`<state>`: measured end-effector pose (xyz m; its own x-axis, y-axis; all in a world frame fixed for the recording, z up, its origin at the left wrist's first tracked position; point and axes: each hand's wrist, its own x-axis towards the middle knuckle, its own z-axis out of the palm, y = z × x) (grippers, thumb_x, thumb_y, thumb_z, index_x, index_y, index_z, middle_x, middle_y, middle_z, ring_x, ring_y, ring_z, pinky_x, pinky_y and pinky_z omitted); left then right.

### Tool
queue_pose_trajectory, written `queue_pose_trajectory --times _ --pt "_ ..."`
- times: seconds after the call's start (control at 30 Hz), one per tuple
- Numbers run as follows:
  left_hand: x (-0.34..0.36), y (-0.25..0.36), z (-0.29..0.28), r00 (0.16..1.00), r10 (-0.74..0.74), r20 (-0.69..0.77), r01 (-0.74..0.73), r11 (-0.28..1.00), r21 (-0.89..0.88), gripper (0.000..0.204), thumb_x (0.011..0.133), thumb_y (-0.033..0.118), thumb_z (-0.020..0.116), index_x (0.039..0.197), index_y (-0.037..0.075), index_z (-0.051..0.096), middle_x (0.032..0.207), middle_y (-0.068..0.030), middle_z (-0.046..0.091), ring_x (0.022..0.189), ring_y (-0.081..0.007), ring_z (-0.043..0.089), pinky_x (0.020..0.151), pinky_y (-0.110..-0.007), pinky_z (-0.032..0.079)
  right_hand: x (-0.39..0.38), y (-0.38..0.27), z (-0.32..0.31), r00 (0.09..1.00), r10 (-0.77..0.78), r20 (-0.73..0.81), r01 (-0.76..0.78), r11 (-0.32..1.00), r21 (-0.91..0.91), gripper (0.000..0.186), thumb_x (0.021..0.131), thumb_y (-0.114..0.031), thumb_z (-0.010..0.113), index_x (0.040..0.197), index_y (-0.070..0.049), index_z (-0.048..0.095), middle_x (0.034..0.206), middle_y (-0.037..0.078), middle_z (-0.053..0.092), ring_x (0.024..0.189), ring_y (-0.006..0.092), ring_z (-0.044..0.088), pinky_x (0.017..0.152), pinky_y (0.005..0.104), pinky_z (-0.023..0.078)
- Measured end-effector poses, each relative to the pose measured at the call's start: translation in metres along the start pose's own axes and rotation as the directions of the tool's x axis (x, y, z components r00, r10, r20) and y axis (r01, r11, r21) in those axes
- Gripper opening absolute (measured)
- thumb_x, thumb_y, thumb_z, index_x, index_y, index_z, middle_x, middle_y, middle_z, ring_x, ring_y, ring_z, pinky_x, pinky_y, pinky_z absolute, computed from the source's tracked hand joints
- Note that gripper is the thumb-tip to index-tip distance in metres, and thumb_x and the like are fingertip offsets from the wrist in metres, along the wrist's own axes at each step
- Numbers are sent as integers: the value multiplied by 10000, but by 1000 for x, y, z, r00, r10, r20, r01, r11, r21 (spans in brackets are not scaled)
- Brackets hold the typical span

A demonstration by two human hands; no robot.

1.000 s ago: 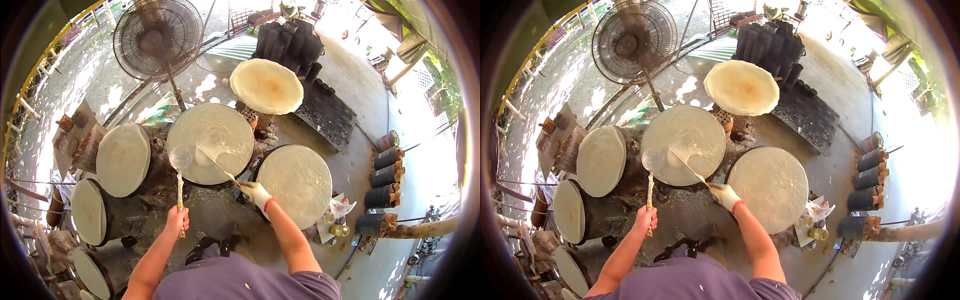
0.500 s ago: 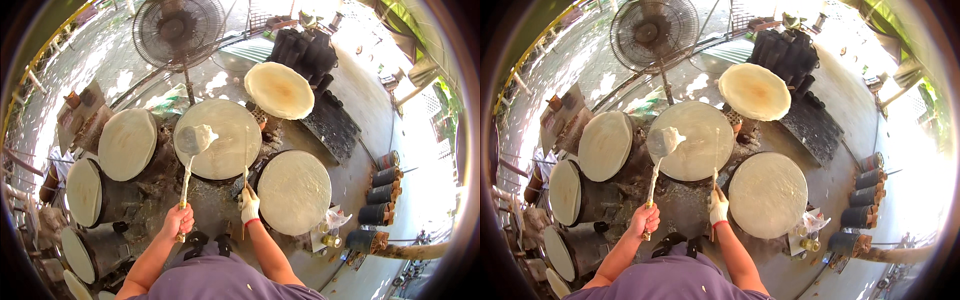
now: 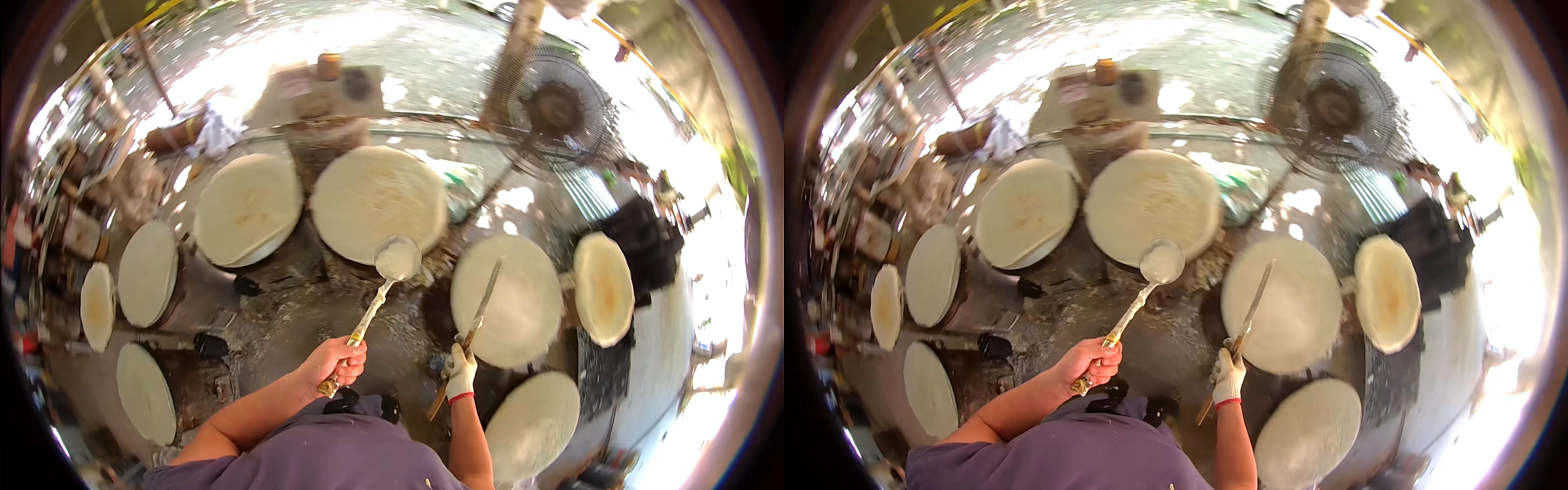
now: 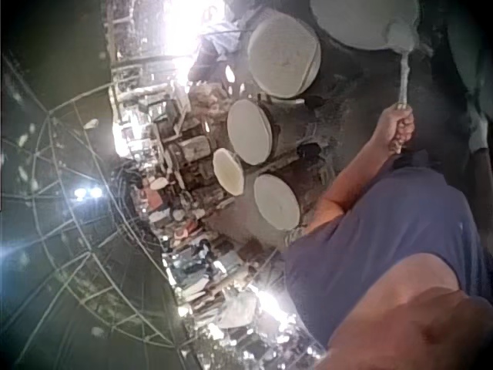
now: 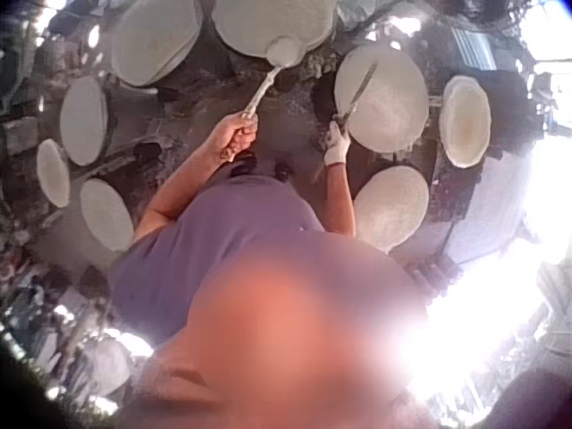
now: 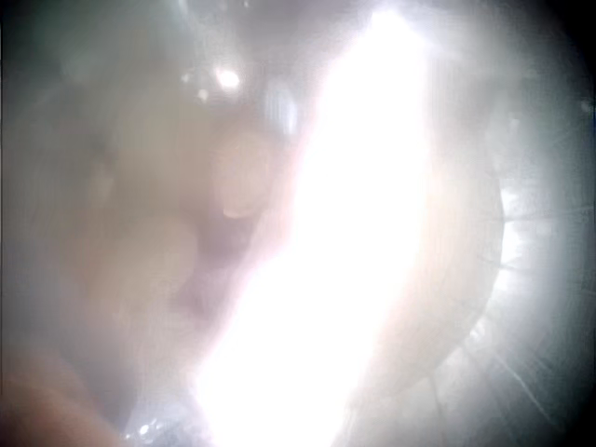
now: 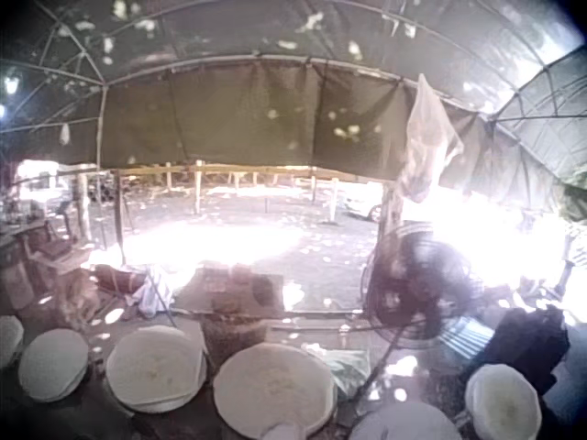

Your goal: The person scoops batter from a large metal basin and pours it onto several hot, round griddles. Using a wooden stick, they spread the batter into thin, circular crepes. The person flips the crepes to cook both sides and then removes the finished ones from the griddles.

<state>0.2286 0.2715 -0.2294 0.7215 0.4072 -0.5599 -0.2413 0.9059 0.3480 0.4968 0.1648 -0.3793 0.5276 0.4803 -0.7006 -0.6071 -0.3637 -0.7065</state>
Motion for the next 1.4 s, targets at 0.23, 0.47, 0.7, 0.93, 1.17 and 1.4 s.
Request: queue_pose_trajectory --times 0.23,0.47,0.7,0.93,1.17,1.4 --pt "-75 117 -108 864 313 -395 -361 931 -50 95 825 22 516 892 52 455 652 -1 420 456 -63 373 376 -217 310 54 9 312 854 -133 504 407 773 -486 323 844 -266 611 1060 -27 629 743 40 587 646 125 533 583 281 415" --pt "-159 190 -194 549 527 -649 -702 712 -15 149 809 -3 482 942 59 458 644 -7 417 420 -74 347 347 -236 297 85 -4 554 819 -258 513 559 561 -610 493 801 -389 597 1123 -17 618 1009 192 659 968 291 630 853 354 449" --pt "-185 217 -229 353 595 -722 -802 589 93 107 836 29 477 937 63 475 654 5 414 411 -51 329 332 -196 285 51 -9 561 808 -202 553 470 787 -400 328 784 -257 664 947 26 639 725 45 627 601 141 555 567 294 438" --pt "-151 231 -240 485 577 -658 -759 651 11 100 853 45 479 952 48 476 651 10 397 421 -33 333 317 -179 312 57 -89 417 958 -185 221 229 954 -194 300 769 -180 686 980 20 616 671 3 562 514 78 455 476 243 365" --pt "-75 257 -192 724 480 -495 -550 835 6 112 858 42 484 969 26 480 658 -2 409 423 -44 351 330 -189 324 201 -90 237 874 -461 -152 325 788 -522 341 714 -233 675 943 19 661 761 91 663 678 201 617 665 316 475" --pt "-40 250 -157 828 388 -405 -430 903 -15 139 847 21 475 986 13 479 671 -17 428 432 -53 347 340 -191 297 175 -156 251 811 -564 -155 250 574 -779 512 673 -353 706 1041 -6 628 912 140 672 840 265 634 781 360 469"
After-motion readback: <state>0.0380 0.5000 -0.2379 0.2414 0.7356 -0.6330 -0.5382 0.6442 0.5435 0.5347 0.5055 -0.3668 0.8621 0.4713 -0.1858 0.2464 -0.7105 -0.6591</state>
